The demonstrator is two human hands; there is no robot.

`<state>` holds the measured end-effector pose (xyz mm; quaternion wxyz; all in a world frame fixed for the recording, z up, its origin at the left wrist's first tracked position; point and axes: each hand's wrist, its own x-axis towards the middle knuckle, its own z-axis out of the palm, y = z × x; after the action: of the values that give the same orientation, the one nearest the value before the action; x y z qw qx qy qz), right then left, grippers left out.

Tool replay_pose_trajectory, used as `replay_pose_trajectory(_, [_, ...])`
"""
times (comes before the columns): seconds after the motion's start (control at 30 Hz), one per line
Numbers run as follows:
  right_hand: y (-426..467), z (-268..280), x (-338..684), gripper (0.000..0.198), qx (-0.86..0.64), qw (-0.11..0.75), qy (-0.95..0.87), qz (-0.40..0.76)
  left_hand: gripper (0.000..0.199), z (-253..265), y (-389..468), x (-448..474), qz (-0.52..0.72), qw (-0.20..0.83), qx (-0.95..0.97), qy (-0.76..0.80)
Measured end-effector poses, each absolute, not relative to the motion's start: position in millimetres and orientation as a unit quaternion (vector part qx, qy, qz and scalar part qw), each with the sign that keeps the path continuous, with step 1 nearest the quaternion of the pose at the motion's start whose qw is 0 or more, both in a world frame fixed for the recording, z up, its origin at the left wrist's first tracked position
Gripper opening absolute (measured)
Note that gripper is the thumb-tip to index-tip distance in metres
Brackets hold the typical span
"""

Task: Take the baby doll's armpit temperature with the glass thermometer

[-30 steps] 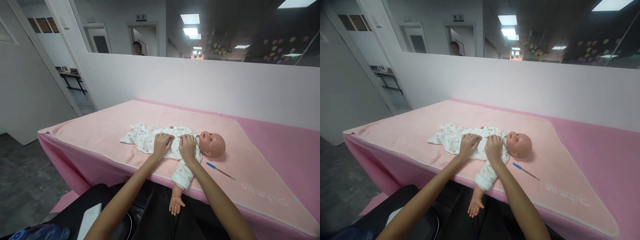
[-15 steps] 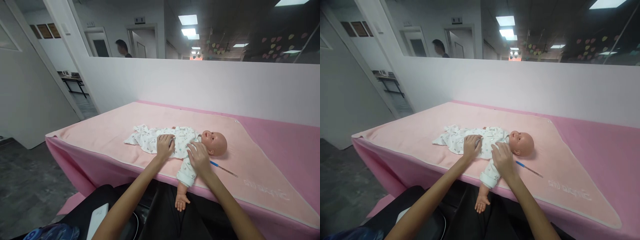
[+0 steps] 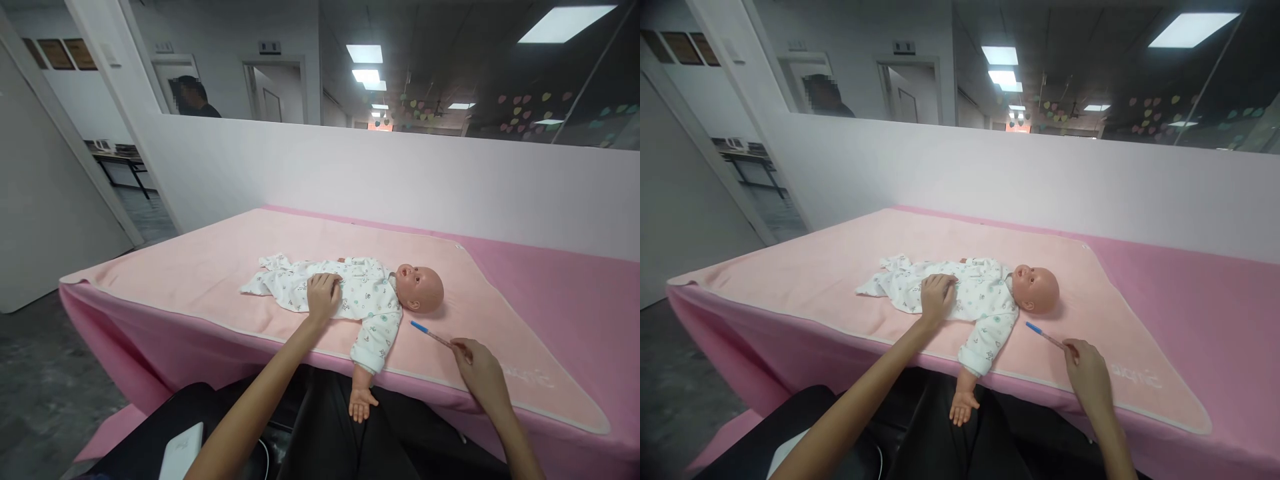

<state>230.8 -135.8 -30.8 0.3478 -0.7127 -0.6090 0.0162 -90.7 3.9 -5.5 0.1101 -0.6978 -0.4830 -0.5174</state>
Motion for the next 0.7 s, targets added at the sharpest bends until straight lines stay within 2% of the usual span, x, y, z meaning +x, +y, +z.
replay_pose_trajectory(0.1, [-135.3, -2.5, 224.1, 0.033, -0.721, 0.396, -0.561, 0.089, 0.019, -5.6, 3.7, -90.3, -0.518, 0.109, -0.698, -0.482])
replay_pose_trajectory(0.3, [-117.3, 30.5, 192.8, 0.034, -0.676, 0.446, -0.57, 0.135, 0.019, -6.1, 3.9, -90.5, -0.517, 0.103, -0.698, -0.485])
replay_pose_trajectory(0.47, [-110.6, 19.2, 178.1, 0.031, -0.684, 0.395, -0.595, 0.147, 0.019, -5.5, 2.7, -90.5, -0.513, 0.101, -0.699, -0.488])
replay_pose_trajectory(0.6, [-115.9, 12.6, 180.0, 0.024, -0.687, 0.348, -0.605, 0.202, 0.019, -7.0, 3.2, -90.7, -0.511, 0.098, -0.704, -0.484])
replay_pose_trajectory(0.7, [-113.7, 30.0, 185.1, 0.025, -0.639, 0.323, -0.647, 0.262, 0.018, -8.3, 4.0, -90.8, -0.509, 0.097, -0.705, -0.484])
